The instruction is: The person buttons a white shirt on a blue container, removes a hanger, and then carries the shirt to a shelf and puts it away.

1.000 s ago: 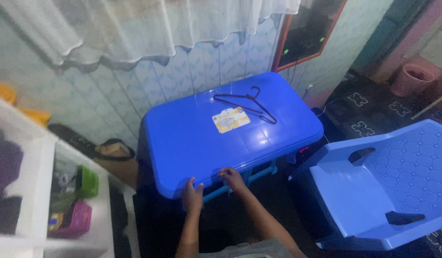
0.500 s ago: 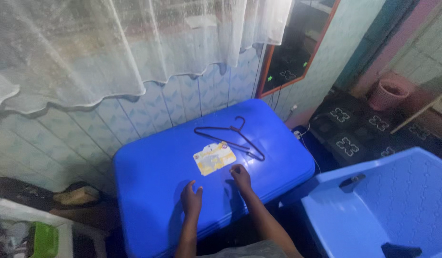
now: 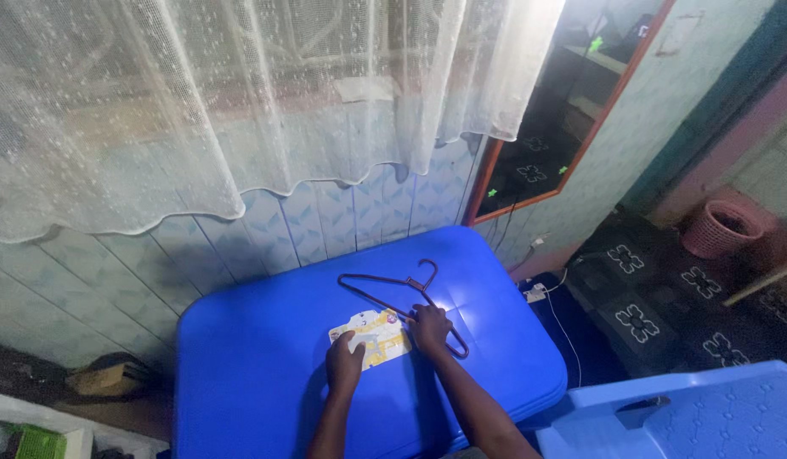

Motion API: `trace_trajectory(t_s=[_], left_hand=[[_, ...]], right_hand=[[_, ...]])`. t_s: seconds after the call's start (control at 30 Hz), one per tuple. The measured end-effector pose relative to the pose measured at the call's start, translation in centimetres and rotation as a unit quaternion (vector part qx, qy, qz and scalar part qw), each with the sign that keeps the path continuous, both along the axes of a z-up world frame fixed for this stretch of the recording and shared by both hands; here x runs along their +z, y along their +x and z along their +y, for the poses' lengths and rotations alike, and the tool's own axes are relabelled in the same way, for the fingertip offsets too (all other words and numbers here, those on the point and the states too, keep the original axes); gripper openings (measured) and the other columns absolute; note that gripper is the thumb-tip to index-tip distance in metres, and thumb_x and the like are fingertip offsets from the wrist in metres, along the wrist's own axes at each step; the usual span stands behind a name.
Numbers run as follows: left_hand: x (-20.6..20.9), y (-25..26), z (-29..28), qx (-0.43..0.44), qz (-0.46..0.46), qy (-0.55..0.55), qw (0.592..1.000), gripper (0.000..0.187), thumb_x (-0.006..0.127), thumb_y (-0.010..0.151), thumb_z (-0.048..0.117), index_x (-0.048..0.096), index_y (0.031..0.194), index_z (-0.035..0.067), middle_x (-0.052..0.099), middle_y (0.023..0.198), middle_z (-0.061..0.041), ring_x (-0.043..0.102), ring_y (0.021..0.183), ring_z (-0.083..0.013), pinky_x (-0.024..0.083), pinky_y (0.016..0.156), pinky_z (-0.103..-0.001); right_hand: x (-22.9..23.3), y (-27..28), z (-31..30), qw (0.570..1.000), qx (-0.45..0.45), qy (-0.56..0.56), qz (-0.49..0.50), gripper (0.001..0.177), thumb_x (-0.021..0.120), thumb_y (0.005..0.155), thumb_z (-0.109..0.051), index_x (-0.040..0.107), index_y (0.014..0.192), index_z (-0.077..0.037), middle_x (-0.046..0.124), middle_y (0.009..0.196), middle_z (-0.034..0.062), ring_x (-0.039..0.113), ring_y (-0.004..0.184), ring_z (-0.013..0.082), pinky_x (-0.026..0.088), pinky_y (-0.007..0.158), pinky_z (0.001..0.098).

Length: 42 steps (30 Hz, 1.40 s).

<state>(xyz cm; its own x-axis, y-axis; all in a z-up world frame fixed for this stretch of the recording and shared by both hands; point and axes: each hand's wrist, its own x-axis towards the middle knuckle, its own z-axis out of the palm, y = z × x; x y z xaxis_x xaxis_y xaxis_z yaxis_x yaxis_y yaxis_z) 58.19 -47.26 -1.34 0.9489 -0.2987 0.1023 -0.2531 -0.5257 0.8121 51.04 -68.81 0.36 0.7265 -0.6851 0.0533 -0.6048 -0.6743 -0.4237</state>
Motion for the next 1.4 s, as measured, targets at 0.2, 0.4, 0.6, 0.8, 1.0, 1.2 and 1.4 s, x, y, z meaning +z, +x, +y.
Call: trace_trajectory(t_s=[0.2,0.4,0.6,0.8,1.0,1.2,1.4], left_hand=[[0.1,0.7,-0.2,0.015,-0.013,0.031,0.999,0.043,0.078,0.081,0.024,0.069,0.12,0.007,0.072,0.12,-0.016,0.065,0.116,-0.035,0.049,0.101,-0.044],[0.0,1.5,-0.8,0.021,-0.016,0.016,1.0,0.043,0.078,0.082,0.024,0.069,0.12,0.006,0.071,0.12,-0.018,0.065,0.115,-0.0357,0.05,0.099,-0.044],[-0.3,2.2,0.2,0.039,0.011,-0.052,0.998,0.043,0.075,0.088,0.031,0.068,0.121,0.006,0.072,0.118,-0.015,0.069,0.109,-0.0314,0.053,0.095,-0.041],[0.5,4.8,3.9,0.055,0.048,-0.286,0.956,0.047,0.068,0.096,0.037,0.061,0.128,0.002,0.072,0.119,-0.012,0.069,0.11,-0.02,0.054,0.094,-0.034],[6.2,3.9,12.5,0.14,0.065,-0.48,0.863,0.042,0.058,0.102,0.027,0.048,0.137,0.008,0.072,0.117,-0.008,0.069,0.098,-0.0146,0.05,0.076,-0.028],[11.6,0.3,19.5,0.24,0.049,-0.513,0.823,0.021,0.048,0.106,0.013,0.051,0.125,0.007,0.072,0.101,-0.009,0.07,0.081,-0.0172,0.051,0.066,-0.028],[12.0,-2.6,24.7,0.253,0.053,-0.514,0.818,0.011,0.048,0.104,0.009,0.052,0.115,0.009,0.069,0.095,-0.009,0.072,0.083,-0.0199,0.056,0.07,-0.029]], right_hand=[[-0.5,0.1,0.1,0.999,0.019,-0.005,0.04,0.022,0.072,0.088,-0.04,0.077,0.107,-0.028,0.071,0.109,0.0031,0.06,0.113,0.0295,0.049,0.089,0.0506],[1.2,0.8,1.0,0.999,-0.001,0.018,-0.045,0.017,0.071,0.088,-0.034,0.078,0.099,-0.024,0.07,0.106,0.0009,0.06,0.108,0.0293,0.048,0.084,0.0502],[3.4,2.2,4.8,0.959,0.086,0.051,-0.265,0.015,0.074,0.085,-0.026,0.078,0.096,-0.016,0.072,0.096,0.0028,0.062,0.094,0.0284,0.049,0.081,0.0434],[6.8,3.1,11.6,0.92,0.199,0.067,-0.331,0.011,0.078,0.082,-0.02,0.078,0.09,-0.012,0.072,0.087,0.0048,0.063,0.083,0.0276,0.046,0.076,0.0425],[8.3,3.0,17.8,0.907,0.268,0.107,-0.306,0.015,0.083,0.074,-0.02,0.078,0.085,-0.012,0.074,0.086,0.0036,0.064,0.08,0.0267,0.048,0.072,0.0401],[7.1,2.7,23.3,0.861,0.356,0.051,-0.36,0.015,0.085,0.072,-0.018,0.078,0.085,-0.012,0.073,0.085,0.0058,0.064,0.083,0.0288,0.047,0.074,0.0428],[6.4,1.3,27.9,0.855,0.403,0.093,-0.314,0.015,0.084,0.072,-0.016,0.078,0.085,-0.012,0.074,0.087,0.0051,0.064,0.082,0.0281,0.047,0.075,0.0421]])
